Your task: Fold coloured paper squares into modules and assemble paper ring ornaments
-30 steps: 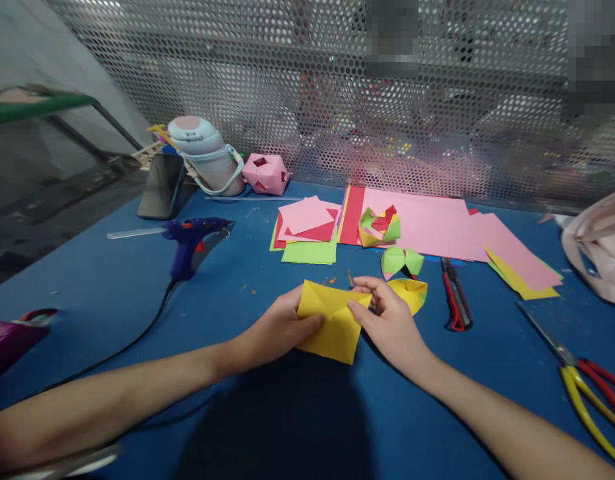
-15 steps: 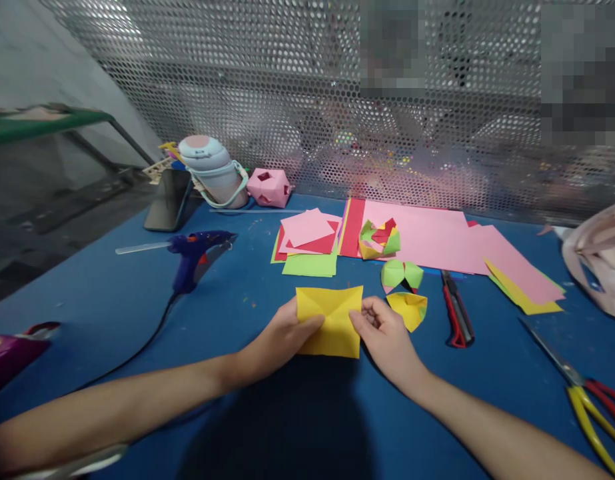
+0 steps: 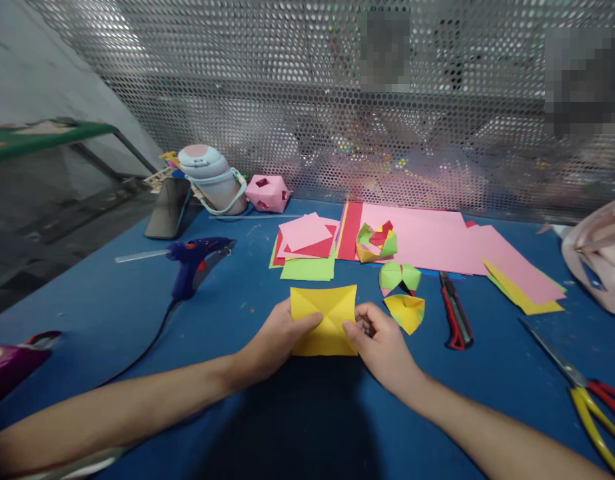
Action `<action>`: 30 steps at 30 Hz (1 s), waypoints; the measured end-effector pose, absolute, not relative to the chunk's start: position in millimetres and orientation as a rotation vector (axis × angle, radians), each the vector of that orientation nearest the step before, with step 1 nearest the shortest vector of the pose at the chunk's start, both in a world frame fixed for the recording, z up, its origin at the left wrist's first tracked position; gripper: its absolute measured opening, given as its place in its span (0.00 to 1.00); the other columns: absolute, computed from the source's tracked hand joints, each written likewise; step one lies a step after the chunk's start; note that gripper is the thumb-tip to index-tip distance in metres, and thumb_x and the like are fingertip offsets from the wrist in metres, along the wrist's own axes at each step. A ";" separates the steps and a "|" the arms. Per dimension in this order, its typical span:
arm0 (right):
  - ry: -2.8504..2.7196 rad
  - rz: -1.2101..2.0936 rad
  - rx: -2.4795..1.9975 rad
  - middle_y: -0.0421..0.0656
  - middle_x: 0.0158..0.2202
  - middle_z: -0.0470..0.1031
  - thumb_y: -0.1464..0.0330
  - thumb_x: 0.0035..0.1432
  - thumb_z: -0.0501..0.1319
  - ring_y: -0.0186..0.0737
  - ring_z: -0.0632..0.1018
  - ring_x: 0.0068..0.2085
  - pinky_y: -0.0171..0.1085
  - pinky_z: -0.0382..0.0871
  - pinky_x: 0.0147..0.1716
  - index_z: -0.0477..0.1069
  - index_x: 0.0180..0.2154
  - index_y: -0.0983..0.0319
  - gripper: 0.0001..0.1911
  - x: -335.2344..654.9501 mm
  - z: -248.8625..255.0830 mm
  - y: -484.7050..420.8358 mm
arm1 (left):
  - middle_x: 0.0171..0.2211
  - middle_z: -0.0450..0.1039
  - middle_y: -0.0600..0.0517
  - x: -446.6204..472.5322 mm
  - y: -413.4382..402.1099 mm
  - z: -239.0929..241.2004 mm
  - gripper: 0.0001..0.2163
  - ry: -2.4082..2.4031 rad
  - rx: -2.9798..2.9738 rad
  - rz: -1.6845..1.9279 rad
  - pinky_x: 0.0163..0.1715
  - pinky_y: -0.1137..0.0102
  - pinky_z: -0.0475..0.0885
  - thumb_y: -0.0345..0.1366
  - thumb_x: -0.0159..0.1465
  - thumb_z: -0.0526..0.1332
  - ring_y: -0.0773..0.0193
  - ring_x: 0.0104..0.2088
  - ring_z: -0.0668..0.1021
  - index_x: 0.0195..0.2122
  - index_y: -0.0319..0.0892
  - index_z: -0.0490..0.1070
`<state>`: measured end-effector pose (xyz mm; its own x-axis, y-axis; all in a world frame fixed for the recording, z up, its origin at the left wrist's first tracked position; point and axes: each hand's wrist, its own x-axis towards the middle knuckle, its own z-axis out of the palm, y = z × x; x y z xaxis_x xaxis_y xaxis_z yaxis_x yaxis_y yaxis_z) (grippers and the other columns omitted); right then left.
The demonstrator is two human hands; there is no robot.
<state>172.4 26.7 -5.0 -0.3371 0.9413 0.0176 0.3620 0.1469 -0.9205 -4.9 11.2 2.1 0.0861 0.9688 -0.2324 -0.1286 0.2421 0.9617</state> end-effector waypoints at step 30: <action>-2.611 0.210 -0.560 0.46 0.33 0.75 0.76 0.61 0.47 0.42 0.71 0.36 0.41 0.60 0.35 0.67 0.43 0.66 0.13 179.8 -4.1 34.0 | 0.31 0.72 0.46 -31.4 24.8 -7.9 0.12 0.893 2.525 0.728 0.41 0.66 0.62 0.24 0.60 0.49 0.61 0.35 0.72 0.40 0.39 0.69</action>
<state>179.8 34.0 -4.1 -0.8119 0.4214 0.4040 0.3514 0.9054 -0.2384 -31.4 24.8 -7.9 0.6668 0.6600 0.3460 0.4721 -0.7334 0.4891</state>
